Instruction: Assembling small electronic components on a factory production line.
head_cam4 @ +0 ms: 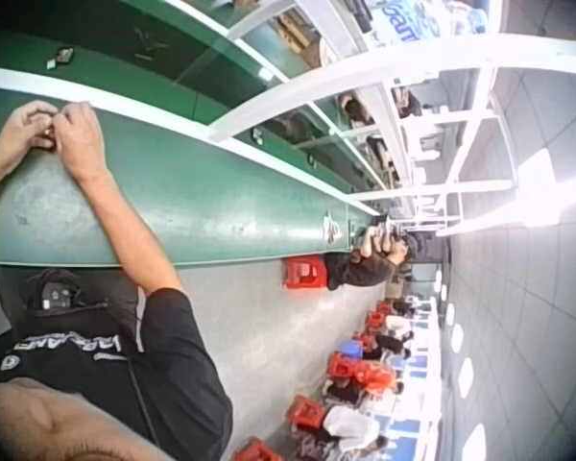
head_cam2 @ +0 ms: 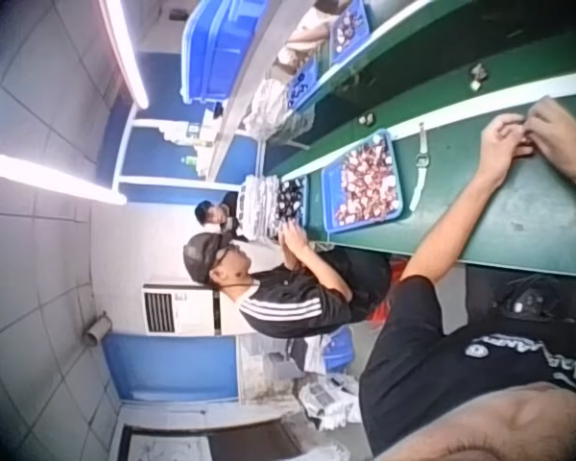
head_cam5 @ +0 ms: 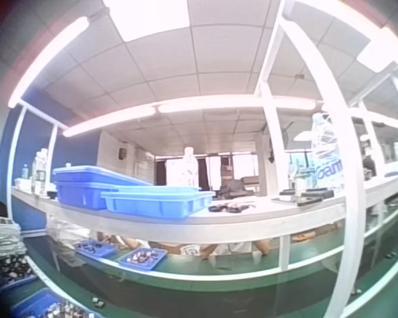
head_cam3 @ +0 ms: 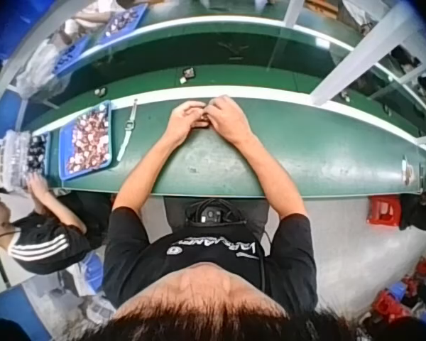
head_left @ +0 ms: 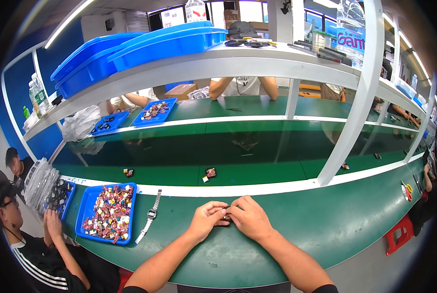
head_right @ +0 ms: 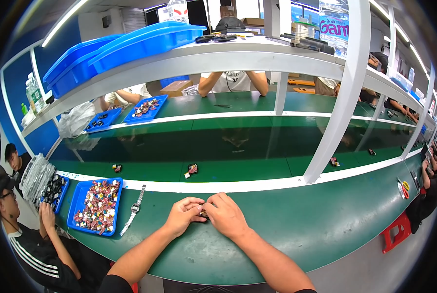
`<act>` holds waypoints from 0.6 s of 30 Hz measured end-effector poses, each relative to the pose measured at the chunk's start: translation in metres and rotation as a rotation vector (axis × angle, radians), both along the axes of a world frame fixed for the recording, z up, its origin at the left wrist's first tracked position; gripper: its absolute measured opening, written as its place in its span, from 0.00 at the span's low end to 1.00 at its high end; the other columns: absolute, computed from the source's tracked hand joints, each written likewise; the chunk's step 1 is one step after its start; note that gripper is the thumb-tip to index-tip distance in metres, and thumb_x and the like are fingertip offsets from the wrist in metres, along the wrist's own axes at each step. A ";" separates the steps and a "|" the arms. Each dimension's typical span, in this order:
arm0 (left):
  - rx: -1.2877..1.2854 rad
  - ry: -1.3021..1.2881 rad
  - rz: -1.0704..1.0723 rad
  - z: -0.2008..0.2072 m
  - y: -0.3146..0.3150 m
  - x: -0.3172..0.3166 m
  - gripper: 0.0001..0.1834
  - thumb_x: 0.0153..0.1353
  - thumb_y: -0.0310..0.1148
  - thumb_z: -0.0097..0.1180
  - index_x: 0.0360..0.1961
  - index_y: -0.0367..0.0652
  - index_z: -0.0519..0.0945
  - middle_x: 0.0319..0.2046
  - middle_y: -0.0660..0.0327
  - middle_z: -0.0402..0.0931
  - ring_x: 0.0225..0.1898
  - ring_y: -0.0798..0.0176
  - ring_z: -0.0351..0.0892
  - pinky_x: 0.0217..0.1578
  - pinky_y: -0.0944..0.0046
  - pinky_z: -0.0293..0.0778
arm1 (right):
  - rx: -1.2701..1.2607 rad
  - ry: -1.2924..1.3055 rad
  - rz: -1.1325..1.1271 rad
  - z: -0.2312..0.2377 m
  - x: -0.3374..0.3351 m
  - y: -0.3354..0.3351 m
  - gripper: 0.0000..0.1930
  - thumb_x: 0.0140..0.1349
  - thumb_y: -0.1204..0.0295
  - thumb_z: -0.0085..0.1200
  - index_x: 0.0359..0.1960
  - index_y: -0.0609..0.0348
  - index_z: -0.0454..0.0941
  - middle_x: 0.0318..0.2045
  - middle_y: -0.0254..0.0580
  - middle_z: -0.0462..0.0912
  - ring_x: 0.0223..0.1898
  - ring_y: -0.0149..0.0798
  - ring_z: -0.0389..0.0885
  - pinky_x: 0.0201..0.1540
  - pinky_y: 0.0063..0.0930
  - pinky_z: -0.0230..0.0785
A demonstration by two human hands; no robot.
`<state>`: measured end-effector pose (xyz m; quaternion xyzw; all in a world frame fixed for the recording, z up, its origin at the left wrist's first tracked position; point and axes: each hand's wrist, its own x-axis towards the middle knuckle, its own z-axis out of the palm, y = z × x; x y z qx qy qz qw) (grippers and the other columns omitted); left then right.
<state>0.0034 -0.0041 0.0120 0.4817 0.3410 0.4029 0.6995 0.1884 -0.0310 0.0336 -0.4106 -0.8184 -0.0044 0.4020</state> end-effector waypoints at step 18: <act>0.123 0.009 -0.015 -0.004 -0.001 -0.004 0.16 0.65 0.20 0.52 0.54 0.32 0.73 0.47 0.55 0.79 0.44 0.66 0.80 0.43 0.67 0.81 | -0.152 0.260 -0.071 -0.005 -0.013 -0.007 0.08 0.55 0.76 0.61 0.37 0.57 0.78 0.41 0.41 0.80 0.41 0.42 0.82 0.40 0.33 0.78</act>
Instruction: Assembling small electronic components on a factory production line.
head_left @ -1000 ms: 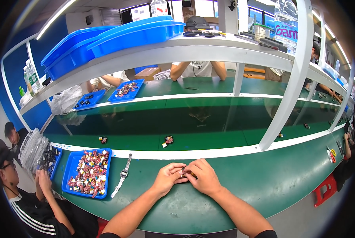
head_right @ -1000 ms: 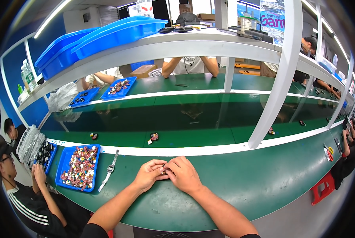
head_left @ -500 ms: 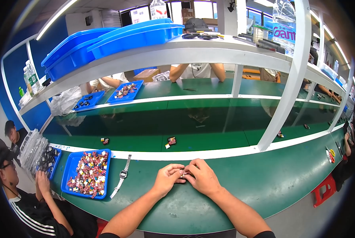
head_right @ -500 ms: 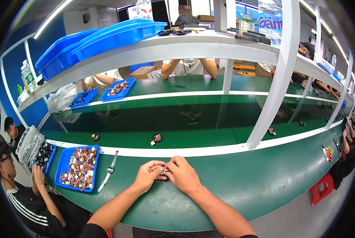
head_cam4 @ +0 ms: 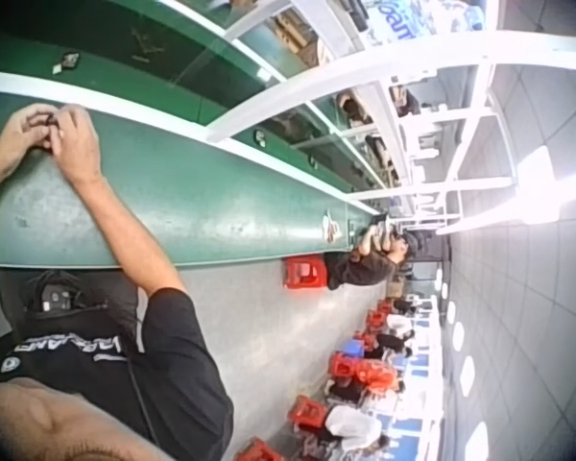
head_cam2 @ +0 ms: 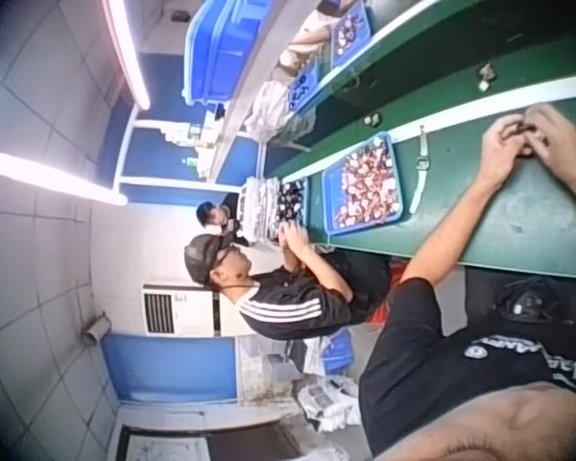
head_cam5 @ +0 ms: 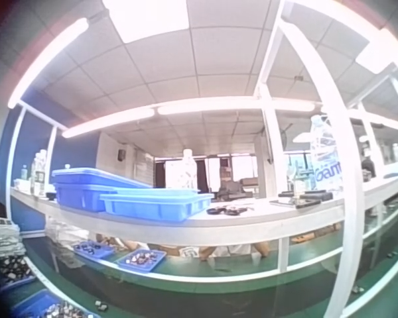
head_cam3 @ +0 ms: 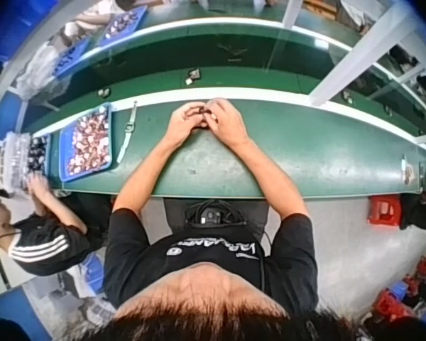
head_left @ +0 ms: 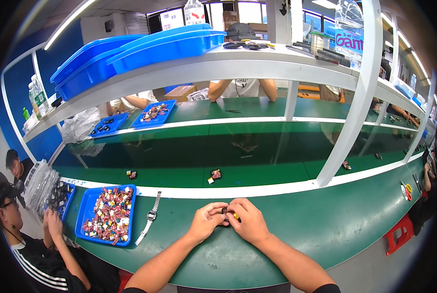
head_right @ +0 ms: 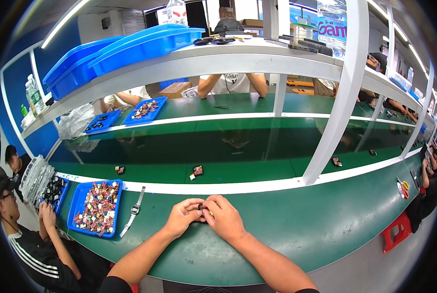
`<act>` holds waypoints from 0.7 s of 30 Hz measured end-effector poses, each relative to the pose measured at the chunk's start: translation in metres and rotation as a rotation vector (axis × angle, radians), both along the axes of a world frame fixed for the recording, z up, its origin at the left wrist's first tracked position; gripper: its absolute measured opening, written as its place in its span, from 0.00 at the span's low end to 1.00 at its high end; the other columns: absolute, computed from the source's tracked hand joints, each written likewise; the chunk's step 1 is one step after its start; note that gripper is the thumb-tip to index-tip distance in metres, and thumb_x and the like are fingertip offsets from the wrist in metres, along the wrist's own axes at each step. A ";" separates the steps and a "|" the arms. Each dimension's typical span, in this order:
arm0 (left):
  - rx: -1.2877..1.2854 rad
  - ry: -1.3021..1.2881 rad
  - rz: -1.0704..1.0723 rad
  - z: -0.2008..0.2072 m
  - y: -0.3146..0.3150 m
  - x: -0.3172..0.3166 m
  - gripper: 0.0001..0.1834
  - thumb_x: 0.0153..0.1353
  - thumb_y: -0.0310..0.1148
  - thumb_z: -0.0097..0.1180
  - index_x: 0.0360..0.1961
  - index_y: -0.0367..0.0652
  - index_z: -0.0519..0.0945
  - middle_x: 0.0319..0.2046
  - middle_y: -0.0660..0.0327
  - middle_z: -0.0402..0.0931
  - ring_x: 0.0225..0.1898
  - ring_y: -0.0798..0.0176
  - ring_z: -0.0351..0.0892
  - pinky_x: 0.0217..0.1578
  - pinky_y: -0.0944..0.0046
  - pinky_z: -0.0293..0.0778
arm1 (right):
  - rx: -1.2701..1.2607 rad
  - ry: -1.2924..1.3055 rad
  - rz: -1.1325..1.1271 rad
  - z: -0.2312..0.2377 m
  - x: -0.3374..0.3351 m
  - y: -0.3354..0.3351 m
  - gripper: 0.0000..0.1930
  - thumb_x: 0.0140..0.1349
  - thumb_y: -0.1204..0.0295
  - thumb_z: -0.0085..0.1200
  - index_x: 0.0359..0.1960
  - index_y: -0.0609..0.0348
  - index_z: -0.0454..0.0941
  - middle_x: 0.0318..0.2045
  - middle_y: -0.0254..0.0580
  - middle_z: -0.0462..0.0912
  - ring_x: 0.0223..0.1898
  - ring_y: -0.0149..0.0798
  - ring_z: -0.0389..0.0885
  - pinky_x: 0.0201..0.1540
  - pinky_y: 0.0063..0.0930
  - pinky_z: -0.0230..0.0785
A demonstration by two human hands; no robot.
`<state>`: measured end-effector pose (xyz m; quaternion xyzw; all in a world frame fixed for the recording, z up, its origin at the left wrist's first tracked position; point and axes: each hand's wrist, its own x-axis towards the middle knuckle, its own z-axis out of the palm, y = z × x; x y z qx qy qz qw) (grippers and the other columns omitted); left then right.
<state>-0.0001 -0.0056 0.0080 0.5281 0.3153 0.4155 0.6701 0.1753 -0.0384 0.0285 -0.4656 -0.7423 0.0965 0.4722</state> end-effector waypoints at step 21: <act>-0.104 -0.046 -0.019 0.002 0.001 0.000 0.15 0.66 0.20 0.50 0.53 0.33 0.72 0.46 0.55 0.79 0.42 0.65 0.82 0.43 0.66 0.81 | 0.118 -0.129 -0.002 0.001 0.006 0.000 0.10 0.49 0.76 0.64 0.34 0.57 0.81 0.42 0.38 0.78 0.46 0.42 0.77 0.46 0.35 0.73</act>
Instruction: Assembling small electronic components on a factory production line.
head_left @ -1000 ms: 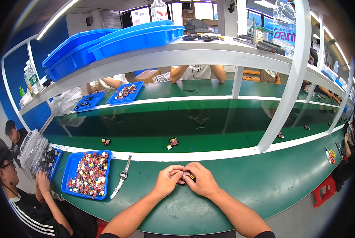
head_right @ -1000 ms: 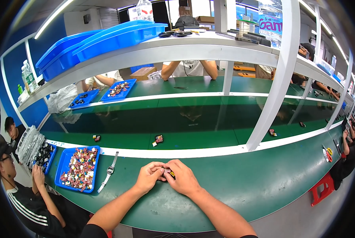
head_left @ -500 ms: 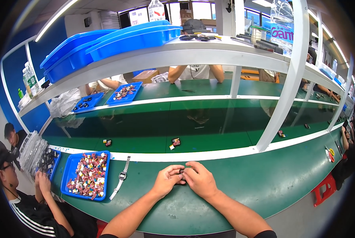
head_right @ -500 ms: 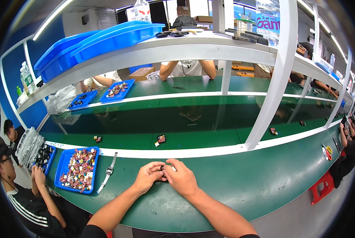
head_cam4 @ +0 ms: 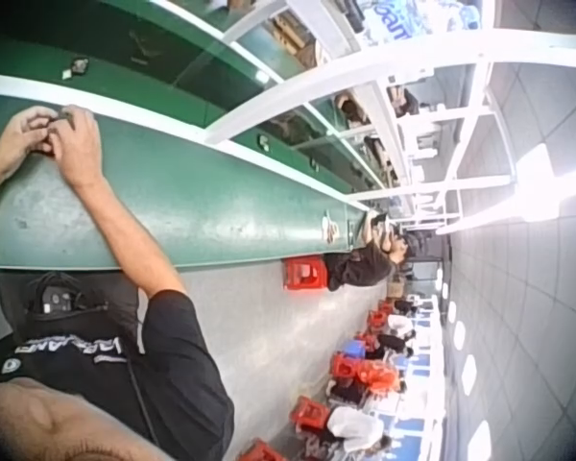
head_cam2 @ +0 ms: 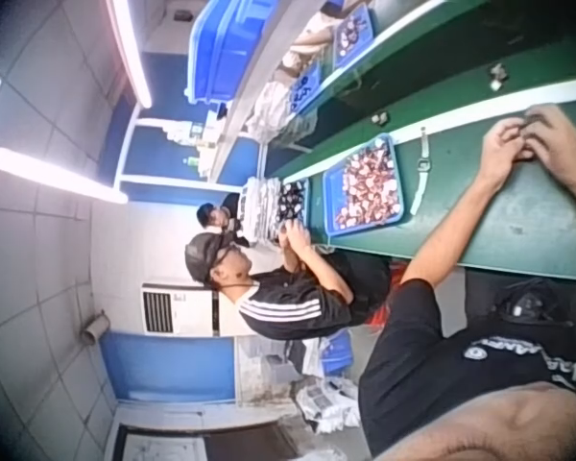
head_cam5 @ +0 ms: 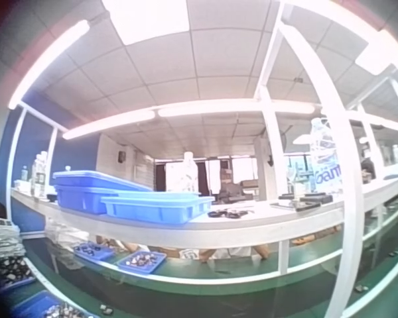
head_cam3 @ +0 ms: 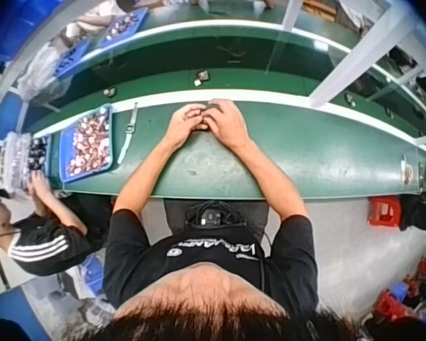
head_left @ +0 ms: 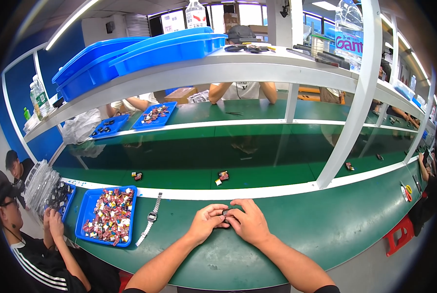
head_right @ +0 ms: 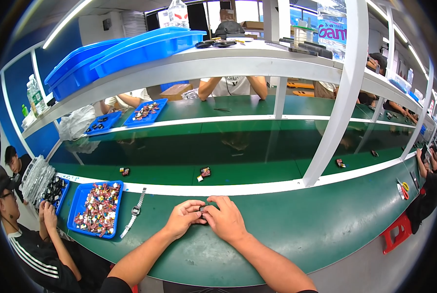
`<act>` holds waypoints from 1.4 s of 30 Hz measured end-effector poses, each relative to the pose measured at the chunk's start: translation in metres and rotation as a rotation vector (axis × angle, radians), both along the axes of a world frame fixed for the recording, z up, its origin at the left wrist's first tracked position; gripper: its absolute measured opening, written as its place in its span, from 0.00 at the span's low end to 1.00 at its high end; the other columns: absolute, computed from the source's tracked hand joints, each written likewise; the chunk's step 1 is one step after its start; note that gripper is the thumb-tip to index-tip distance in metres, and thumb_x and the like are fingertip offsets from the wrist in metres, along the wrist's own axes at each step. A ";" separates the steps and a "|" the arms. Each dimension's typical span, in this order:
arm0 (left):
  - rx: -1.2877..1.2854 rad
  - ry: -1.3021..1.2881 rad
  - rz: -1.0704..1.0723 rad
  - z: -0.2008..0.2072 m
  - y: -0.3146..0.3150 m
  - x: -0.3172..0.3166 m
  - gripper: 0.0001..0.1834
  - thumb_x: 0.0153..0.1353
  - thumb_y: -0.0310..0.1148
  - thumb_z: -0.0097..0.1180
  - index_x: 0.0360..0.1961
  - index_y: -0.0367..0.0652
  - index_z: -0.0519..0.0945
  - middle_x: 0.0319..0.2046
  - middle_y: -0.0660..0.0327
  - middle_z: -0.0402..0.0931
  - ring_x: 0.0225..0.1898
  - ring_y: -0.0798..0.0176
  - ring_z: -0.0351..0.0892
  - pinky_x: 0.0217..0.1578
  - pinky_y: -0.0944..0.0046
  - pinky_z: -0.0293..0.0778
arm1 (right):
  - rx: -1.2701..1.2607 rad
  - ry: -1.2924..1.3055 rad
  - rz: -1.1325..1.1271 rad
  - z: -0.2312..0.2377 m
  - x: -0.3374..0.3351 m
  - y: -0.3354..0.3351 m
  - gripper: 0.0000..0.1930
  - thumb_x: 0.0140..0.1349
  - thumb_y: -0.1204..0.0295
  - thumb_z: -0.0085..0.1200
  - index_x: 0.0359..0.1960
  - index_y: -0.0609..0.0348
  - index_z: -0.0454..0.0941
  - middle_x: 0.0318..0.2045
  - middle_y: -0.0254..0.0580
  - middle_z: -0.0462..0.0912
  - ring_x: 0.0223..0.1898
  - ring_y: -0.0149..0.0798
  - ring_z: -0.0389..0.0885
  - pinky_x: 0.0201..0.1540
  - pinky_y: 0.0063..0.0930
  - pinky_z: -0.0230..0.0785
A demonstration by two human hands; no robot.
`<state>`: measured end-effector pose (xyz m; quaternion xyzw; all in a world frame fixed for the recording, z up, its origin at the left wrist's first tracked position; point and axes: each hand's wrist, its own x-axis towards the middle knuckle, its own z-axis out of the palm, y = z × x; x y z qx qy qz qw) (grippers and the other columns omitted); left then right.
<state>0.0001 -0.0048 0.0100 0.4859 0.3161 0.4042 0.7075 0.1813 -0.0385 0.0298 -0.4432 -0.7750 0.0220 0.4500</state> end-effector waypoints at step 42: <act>-0.009 -0.080 -0.006 -0.006 0.003 -0.004 0.13 0.69 0.30 0.51 0.51 0.34 0.73 0.47 0.52 0.78 0.47 0.59 0.81 0.48 0.58 0.81 | -0.358 0.296 0.089 -0.020 0.000 0.000 0.10 0.56 0.72 0.62 0.40 0.48 0.87 0.51 0.35 0.80 0.54 0.45 0.74 0.57 0.37 0.69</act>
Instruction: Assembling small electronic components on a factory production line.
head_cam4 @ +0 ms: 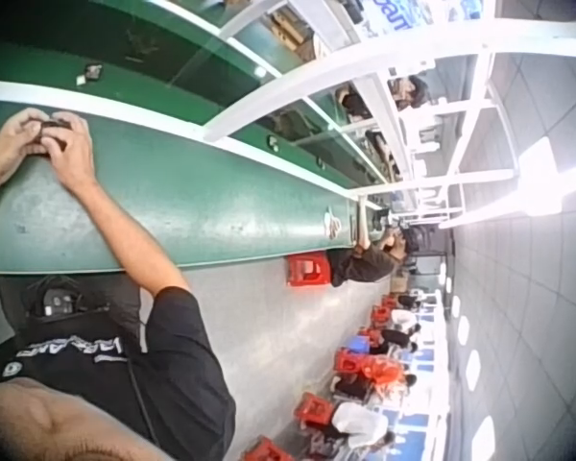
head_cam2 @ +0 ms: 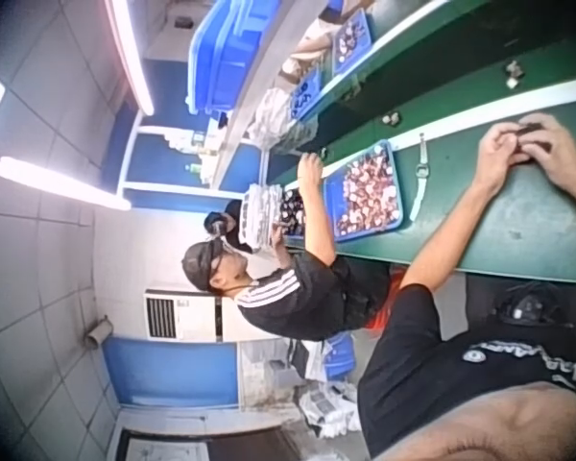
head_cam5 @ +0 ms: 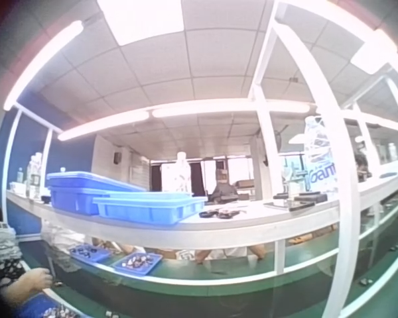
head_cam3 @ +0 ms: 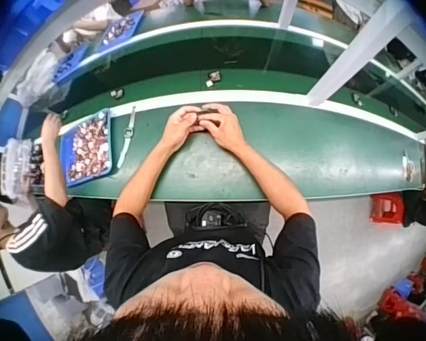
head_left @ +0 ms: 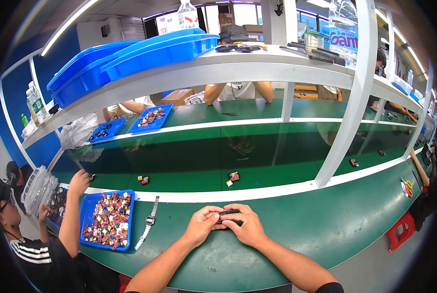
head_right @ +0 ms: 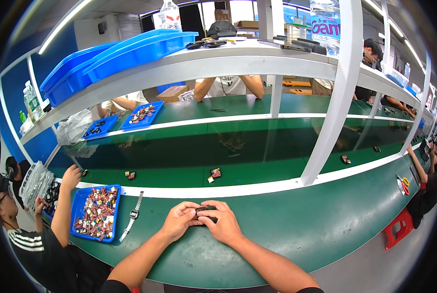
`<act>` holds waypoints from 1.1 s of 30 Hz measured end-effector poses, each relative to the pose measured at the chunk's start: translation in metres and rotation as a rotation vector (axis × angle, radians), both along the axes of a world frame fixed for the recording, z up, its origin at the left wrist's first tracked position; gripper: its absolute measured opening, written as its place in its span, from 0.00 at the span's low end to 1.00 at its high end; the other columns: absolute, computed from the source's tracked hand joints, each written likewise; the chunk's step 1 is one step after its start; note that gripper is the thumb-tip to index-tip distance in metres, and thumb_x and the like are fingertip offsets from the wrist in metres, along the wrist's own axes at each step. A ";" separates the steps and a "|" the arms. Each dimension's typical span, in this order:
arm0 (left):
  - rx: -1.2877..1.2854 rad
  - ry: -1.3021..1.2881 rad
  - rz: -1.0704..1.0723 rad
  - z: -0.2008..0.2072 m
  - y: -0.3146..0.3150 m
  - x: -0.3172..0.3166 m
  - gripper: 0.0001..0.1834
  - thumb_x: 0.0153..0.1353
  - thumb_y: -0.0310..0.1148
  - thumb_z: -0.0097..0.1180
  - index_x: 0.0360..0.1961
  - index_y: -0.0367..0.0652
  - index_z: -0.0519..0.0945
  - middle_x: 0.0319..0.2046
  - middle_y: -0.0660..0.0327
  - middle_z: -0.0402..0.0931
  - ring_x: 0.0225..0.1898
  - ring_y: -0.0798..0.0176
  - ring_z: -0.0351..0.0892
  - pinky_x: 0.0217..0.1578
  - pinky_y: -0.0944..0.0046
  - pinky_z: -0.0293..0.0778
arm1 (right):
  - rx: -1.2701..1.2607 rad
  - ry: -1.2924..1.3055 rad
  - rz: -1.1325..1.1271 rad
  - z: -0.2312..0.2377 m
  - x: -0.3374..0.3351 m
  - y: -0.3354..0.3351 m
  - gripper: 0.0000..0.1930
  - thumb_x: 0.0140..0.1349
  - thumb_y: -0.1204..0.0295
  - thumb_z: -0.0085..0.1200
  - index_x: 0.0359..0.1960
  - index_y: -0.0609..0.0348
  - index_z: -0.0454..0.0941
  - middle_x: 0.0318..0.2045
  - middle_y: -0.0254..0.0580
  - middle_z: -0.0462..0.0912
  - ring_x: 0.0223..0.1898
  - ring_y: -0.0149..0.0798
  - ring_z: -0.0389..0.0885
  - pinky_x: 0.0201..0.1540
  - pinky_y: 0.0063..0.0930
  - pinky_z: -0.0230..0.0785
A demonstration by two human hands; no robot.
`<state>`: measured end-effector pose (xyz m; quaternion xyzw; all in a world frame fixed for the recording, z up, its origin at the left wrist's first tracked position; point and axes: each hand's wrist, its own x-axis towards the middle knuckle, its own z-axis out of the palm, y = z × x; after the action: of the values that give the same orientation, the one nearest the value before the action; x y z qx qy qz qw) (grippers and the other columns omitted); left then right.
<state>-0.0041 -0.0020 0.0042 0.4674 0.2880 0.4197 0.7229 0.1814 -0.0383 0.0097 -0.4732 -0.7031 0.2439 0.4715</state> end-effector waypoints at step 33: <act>-0.081 -0.186 -0.045 -0.010 0.006 -0.009 0.10 0.67 0.28 0.54 0.48 0.37 0.75 0.52 0.50 0.76 0.52 0.54 0.79 0.54 0.50 0.78 | 0.150 -0.042 0.053 0.018 -0.005 -0.007 0.12 0.55 0.76 0.60 0.42 0.53 0.84 0.56 0.41 0.76 0.58 0.48 0.71 0.58 0.39 0.69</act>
<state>-0.0131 0.0042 -0.0058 0.4030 0.2261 0.4329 0.7740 0.1767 -0.0454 0.0277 -0.4225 -0.7415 0.1930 0.4842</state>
